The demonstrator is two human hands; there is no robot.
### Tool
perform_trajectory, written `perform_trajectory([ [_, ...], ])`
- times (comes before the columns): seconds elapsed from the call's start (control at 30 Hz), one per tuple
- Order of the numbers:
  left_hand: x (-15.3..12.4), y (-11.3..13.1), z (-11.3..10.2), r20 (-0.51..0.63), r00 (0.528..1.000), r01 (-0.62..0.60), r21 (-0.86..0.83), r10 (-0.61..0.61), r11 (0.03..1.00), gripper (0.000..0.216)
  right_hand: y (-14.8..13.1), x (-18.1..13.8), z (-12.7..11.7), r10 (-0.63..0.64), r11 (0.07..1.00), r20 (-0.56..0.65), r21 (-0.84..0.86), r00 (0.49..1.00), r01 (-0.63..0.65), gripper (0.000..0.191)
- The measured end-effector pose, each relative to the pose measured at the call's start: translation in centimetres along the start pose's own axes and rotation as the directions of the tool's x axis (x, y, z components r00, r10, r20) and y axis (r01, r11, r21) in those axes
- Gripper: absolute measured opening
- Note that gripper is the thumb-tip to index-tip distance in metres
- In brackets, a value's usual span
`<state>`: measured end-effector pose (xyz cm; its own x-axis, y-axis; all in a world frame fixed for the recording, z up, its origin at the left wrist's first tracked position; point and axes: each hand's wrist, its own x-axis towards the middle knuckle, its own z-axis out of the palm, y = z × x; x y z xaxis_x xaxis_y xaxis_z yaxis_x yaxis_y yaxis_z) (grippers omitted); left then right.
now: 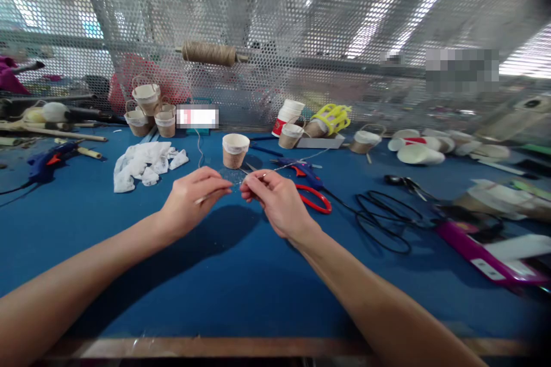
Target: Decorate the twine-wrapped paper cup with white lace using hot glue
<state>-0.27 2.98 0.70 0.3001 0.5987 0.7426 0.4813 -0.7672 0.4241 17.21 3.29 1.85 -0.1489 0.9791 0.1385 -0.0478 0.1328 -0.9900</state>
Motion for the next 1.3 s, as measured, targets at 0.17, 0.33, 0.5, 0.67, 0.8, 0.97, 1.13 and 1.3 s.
perform_trajectory([
  [0.17, 0.7, 0.3, 0.0, 0.497, 0.627, 0.772, -0.502, -0.601, 0.390, 0.020, -0.4, -0.2, 0.0, -0.090, 0.985, -0.013, -0.150, 0.996, 0.087, 0.016],
  [0.33, 0.5, -0.3, -0.1, 0.403, 0.750, 0.654, -0.331, -0.525, 0.681, 0.024, 0.1, 0.9, -0.6, 0.105, 0.994, -0.051, 0.031, 0.993, -0.104, 0.020],
  [0.5, -0.2, -1.1, -0.6, 0.160, 0.929, -0.365, 0.254, 0.333, 0.896, 0.015, 0.3, 1.8, -1.4, 0.191, 0.979, -0.015, 0.074, 0.982, -0.189, 0.022],
  [0.67, -0.3, -0.7, -0.3, 0.183, 0.847, -0.527, 0.410, 0.499, 0.744, 0.019, 0.3, 1.0, -0.6, 0.182, 0.981, 0.015, 0.063, 0.983, -0.182, 0.021],
  [0.8, -0.1, 0.0, -0.1, 0.054, 0.970, -0.241, 0.233, 0.235, 0.942, 0.014, 0.2, 0.3, -0.1, 0.089, 0.996, -0.006, 0.017, 0.996, -0.088, 0.021],
  [0.97, 0.5, 0.6, 0.0, 0.367, 0.695, 0.714, -0.458, -0.618, 0.530, 0.013, -0.2, -0.2, -0.2, -0.103, 0.977, -0.011, -0.190, 0.995, 0.099, 0.020],
  [1.13, 0.9, -0.5, 0.0, 0.561, 0.523, 0.829, -0.510, -0.642, 0.229, 0.022, -0.1, 0.6, -0.6, -0.010, 0.993, -0.048, -0.120, 0.999, 0.004, 0.017],
  [1.3, 1.2, -1.4, -1.8, -0.173, 0.931, 0.291, -0.179, -0.321, 0.940, 0.030, 0.1, 1.8, -1.5, 0.135, 0.990, -0.086, -0.038, 0.987, -0.139, 0.017],
])
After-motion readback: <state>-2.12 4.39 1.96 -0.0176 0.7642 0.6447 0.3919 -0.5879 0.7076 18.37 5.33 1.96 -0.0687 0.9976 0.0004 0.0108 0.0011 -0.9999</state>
